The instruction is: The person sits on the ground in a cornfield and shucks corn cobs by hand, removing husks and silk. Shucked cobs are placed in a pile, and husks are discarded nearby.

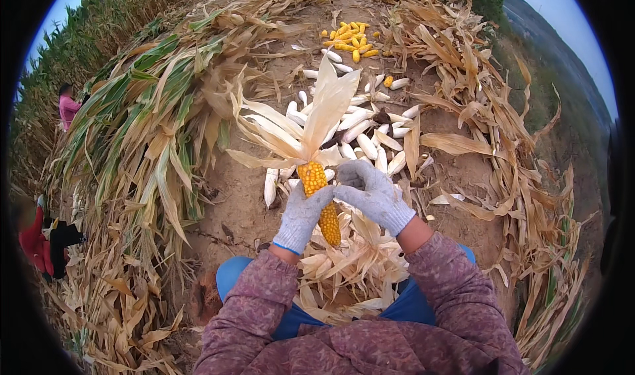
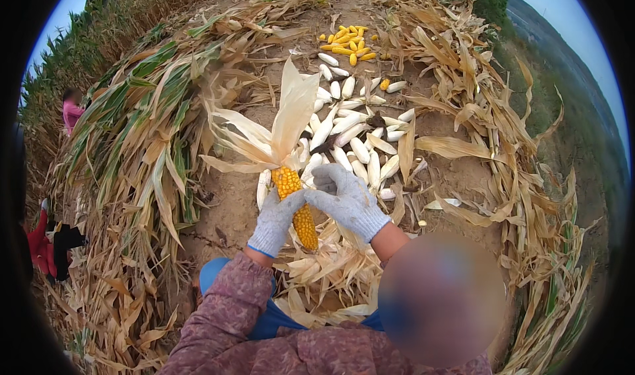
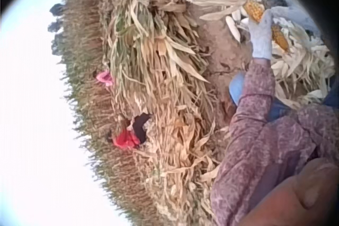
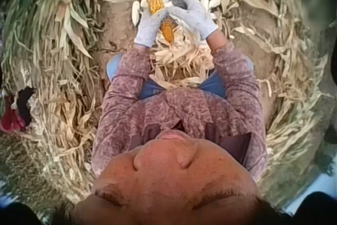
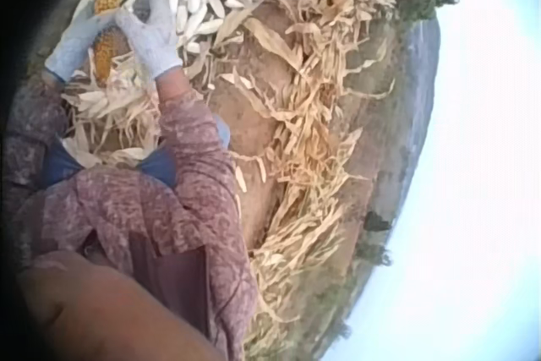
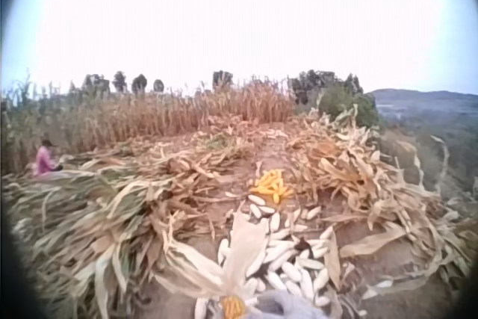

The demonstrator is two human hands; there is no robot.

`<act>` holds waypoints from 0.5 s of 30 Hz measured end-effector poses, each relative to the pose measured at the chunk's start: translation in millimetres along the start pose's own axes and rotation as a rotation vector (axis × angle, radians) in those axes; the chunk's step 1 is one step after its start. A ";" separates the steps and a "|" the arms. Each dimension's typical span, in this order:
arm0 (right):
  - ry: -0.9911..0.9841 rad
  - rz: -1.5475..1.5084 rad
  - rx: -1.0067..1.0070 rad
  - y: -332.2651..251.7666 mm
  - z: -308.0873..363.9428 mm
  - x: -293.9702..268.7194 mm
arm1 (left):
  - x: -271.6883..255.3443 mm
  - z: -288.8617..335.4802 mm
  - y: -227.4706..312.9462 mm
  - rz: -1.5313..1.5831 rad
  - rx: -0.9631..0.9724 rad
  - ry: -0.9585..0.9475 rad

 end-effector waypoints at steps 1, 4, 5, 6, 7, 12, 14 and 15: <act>0.073 -0.057 -0.036 -13.6 5.3 -6.7 | 1.2 -2.3 -3.1 -0.038 -0.001 -0.030; 0.210 0.415 -0.174 -28.7 9.8 -20.3 | 10.4 -1.7 -7.2 -0.238 -0.057 -0.140; 0.214 0.522 -0.160 -19.8 8.3 -17.5 | 15.2 -1.2 -10.2 -0.341 -0.060 -0.168; 0.342 0.630 -0.279 -1.6 2.1 -10.9 | 20.0 1.2 -14.9 -0.444 -0.060 -0.195; 0.467 0.735 -0.403 9.1 -5.3 -4.0 | 22.9 2.9 -17.4 -0.553 -0.060 -0.216; 0.429 0.659 -0.307 -20.1 5.2 -0.3 | 51.6 19.3 4.1 -0.842 -0.185 -0.234; 0.451 0.619 -0.356 -17.6 2.6 0.4 | 50.8 18.1 -6.9 -0.828 -0.152 -0.267; 0.438 0.672 -0.388 -18.1 1.8 -0.1 | 50.0 17.1 -9.4 -0.820 -0.136 -0.283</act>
Point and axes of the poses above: each hand's wrist, its own z-axis away from the middle knuckle, its own x-axis out of the palm, y = z × x, the point moved 2 cm from there along -z, towards the middle knuckle, and after that the axes turned 15 degrees about -y, right-handed, at the moved point
